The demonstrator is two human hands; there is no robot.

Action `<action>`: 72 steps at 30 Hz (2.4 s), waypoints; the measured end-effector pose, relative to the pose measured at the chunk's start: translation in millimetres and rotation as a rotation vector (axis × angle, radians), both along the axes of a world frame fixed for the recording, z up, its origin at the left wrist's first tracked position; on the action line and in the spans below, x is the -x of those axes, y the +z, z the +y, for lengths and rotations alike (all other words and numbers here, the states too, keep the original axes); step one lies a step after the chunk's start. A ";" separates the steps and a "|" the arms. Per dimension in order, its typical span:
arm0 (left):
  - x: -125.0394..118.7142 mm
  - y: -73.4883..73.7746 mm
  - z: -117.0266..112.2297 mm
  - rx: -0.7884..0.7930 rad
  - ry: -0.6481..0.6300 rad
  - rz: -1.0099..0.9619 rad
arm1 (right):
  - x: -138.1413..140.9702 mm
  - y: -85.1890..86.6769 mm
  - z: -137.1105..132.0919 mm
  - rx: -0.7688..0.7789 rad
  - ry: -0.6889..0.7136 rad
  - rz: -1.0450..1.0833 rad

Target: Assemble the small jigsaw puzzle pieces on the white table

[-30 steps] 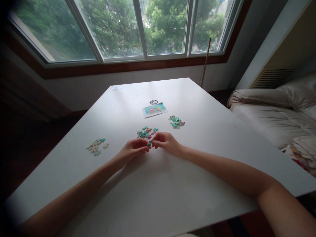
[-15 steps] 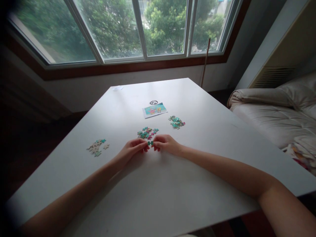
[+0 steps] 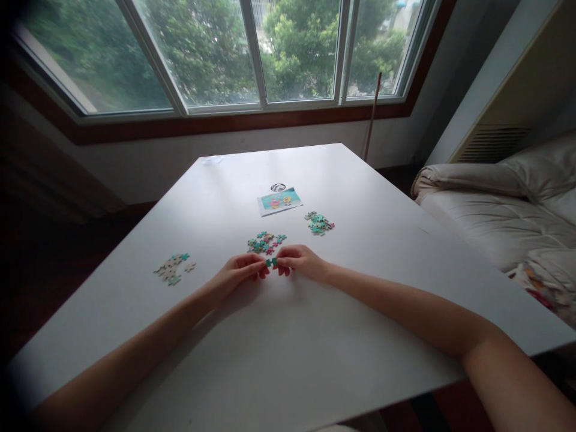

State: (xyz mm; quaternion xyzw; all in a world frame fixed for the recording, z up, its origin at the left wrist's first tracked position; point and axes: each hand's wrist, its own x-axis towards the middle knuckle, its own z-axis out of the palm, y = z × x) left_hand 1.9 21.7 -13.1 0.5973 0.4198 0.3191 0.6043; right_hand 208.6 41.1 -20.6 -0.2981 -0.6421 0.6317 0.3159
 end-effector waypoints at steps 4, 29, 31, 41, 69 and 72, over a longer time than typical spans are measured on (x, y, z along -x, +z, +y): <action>0.0 -0.4 0.9 -0.003 0.006 0.007 | 0.0 -0.2 -0.2 -0.007 -0.005 -0.011; 15.1 22.8 14.3 -0.149 0.272 0.112 | 2.8 -1.9 -3.3 -0.022 -0.060 -0.021; 23.1 29.8 19.9 -0.192 0.318 0.162 | 3.0 -2.4 -3.1 -0.014 -0.058 -0.025; 44.4 18.9 40.6 -0.312 0.338 0.433 | 2.1 -2.3 -3.3 -0.009 -0.047 -0.046; 150.1 47.1 66.2 -0.236 -0.238 1.387 | 2.1 -0.8 -4.4 0.007 -0.043 -0.058; 149.1 44.9 66.1 -0.251 -0.239 1.395 | 2.1 -1.8 -4.0 -0.004 -0.042 -0.055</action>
